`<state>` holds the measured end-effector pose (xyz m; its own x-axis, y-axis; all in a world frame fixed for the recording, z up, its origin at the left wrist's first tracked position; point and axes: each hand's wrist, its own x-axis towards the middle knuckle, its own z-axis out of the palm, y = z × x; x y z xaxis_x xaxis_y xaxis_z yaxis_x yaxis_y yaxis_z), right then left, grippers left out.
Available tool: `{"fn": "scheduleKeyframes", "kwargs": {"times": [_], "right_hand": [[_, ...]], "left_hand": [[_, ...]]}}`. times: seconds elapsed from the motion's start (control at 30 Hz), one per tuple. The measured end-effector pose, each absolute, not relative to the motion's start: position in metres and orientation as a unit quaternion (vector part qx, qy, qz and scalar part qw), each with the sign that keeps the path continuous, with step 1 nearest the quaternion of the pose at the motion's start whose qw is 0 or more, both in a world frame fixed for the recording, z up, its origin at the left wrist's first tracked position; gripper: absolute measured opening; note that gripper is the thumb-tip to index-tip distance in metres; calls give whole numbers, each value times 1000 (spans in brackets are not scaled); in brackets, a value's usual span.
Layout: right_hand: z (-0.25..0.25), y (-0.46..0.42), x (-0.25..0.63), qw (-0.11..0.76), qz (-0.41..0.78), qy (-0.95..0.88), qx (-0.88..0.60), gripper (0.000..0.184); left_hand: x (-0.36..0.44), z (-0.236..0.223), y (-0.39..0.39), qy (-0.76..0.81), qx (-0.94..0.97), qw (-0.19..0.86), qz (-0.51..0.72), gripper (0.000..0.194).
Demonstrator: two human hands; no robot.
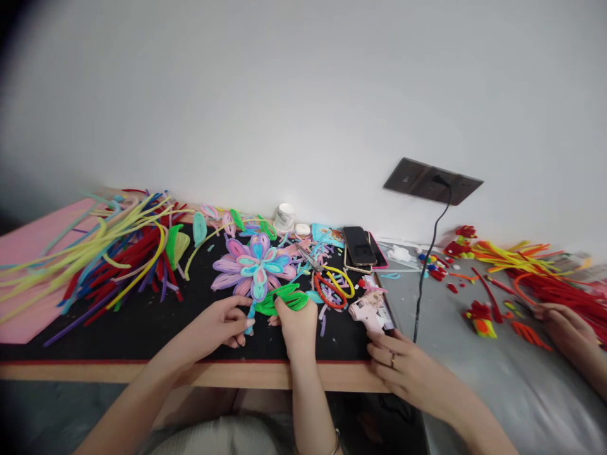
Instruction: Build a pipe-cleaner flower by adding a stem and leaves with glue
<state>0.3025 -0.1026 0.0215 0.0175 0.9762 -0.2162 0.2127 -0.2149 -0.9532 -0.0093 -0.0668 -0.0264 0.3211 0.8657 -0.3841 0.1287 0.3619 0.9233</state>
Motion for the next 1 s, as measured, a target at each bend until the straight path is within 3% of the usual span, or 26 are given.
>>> {"fn": "scheduleKeyframes", "kwargs": {"times": [0.1,0.17,0.3,0.33,0.37,0.53,1.0], "right_hand": [[23,-107,347,348,492,-525,-602,28],[17,-105,346,365,485,-515,-606,26],[-4,-93,274,433,474,-468,-607,14],[-10,-88,247,491,438,-429,-619,22],[-16,-83,221,498,441,-427,-613,32],[-36,-58,148,502,459,-407,-610,12],[-42,-54,148,514,455,-401,-607,10]], "left_hand": [[-9,-27,-67,505,490,649,287,42],[-10,-28,-68,505,493,648,287,41],[-10,-27,-69,509,490,647,287,42],[-10,-27,-69,510,489,647,287,42],[-9,-27,-68,510,489,647,287,42],[-9,-31,-67,505,492,646,294,42],[-9,-35,-67,498,501,641,300,40]]}}
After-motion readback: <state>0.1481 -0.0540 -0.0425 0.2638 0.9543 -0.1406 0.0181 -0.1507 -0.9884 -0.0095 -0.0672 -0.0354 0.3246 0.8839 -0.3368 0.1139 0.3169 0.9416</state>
